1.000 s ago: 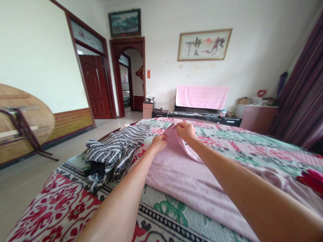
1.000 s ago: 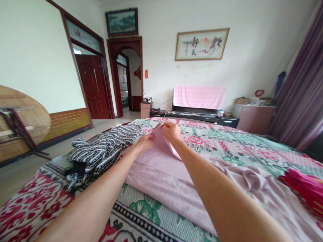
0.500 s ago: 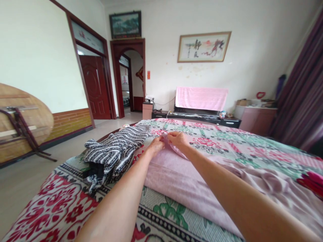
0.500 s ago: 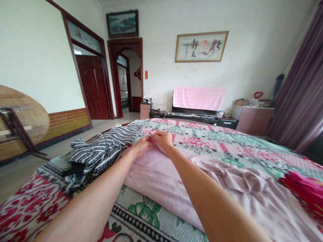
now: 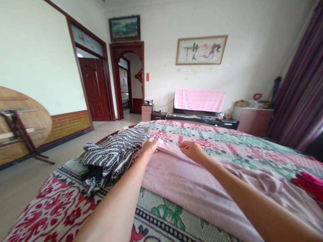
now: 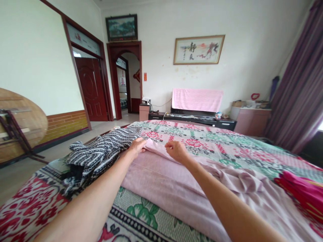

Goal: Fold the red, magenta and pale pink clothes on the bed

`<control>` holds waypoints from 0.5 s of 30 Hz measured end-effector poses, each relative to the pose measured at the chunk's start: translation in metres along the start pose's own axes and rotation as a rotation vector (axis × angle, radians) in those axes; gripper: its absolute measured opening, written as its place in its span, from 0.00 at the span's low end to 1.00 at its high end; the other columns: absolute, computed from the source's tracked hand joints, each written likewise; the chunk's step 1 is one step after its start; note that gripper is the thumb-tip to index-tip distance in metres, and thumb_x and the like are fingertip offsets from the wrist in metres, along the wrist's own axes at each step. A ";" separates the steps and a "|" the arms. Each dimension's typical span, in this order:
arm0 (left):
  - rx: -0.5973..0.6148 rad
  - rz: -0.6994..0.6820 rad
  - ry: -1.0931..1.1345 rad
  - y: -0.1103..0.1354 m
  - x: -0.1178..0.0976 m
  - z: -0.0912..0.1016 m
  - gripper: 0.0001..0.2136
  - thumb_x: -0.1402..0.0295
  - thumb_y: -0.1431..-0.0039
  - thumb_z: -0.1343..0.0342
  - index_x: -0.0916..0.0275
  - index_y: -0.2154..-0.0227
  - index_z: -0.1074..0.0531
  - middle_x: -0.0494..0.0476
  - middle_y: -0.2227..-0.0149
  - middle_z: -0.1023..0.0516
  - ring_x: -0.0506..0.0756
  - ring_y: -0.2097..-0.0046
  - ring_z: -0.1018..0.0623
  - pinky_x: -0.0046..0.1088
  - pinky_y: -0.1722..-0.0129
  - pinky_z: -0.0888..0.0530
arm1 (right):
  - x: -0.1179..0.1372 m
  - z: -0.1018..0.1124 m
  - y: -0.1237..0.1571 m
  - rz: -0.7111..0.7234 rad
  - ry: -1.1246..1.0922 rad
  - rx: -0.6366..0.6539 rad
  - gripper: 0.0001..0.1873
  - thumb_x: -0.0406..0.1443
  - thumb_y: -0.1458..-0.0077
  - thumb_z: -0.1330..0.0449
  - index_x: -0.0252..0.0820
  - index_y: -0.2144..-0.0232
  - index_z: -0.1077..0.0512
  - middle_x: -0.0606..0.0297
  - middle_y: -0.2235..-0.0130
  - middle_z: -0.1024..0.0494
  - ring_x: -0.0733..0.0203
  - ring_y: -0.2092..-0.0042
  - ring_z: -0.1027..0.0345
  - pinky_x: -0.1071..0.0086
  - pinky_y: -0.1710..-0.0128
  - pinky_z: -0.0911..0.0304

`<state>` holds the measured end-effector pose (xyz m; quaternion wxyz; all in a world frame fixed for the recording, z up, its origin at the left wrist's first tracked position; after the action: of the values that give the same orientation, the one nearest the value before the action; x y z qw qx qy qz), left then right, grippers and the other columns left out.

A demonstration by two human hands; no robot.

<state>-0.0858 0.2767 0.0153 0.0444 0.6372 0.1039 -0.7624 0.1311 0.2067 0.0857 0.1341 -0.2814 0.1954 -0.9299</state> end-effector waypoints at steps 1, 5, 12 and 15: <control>-0.033 -0.003 -0.043 -0.001 0.000 0.004 0.19 0.66 0.55 0.43 0.60 0.56 0.28 0.58 0.64 0.22 0.53 0.68 0.24 0.24 0.73 0.29 | -0.004 0.002 0.010 0.028 0.048 0.022 0.11 0.33 0.54 0.45 0.41 0.71 0.23 0.64 0.70 0.21 0.62 0.68 0.29 0.71 0.65 0.37; -0.108 -0.039 -0.193 -0.004 -0.003 0.014 0.14 0.69 0.60 0.40 0.59 0.65 0.23 0.57 0.67 0.20 0.55 0.65 0.23 0.23 0.70 0.30 | -0.013 -0.006 0.041 0.122 0.159 0.103 0.13 0.32 0.54 0.44 0.40 0.66 0.23 0.61 0.65 0.23 0.62 0.67 0.30 0.71 0.65 0.38; -0.095 -0.117 -0.444 -0.005 -0.003 0.012 0.09 0.74 0.63 0.42 0.58 0.75 0.21 0.56 0.75 0.20 0.57 0.62 0.22 0.24 0.68 0.31 | -0.007 -0.013 0.056 0.201 0.176 0.105 0.15 0.29 0.48 0.50 0.42 0.67 0.23 0.60 0.64 0.24 0.61 0.59 0.32 0.71 0.58 0.40; -0.075 -0.145 -0.555 -0.003 -0.007 0.011 0.10 0.75 0.62 0.44 0.58 0.76 0.20 0.57 0.73 0.19 0.58 0.61 0.22 0.24 0.68 0.32 | -0.006 -0.010 0.058 0.205 0.165 0.106 0.15 0.28 0.48 0.50 0.41 0.67 0.23 0.60 0.64 0.24 0.61 0.59 0.32 0.71 0.57 0.40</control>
<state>-0.0953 0.2766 0.0244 0.0399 0.3928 0.1613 -0.9045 0.1383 0.1598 0.0501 0.2266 -0.1749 0.1843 -0.9403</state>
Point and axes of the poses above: each hand's wrist, its own y-axis away from the middle knuckle, its own z-axis out of the back of the hand, x = y × z, the point moved 10 cm from there along -y, towards the middle knuckle
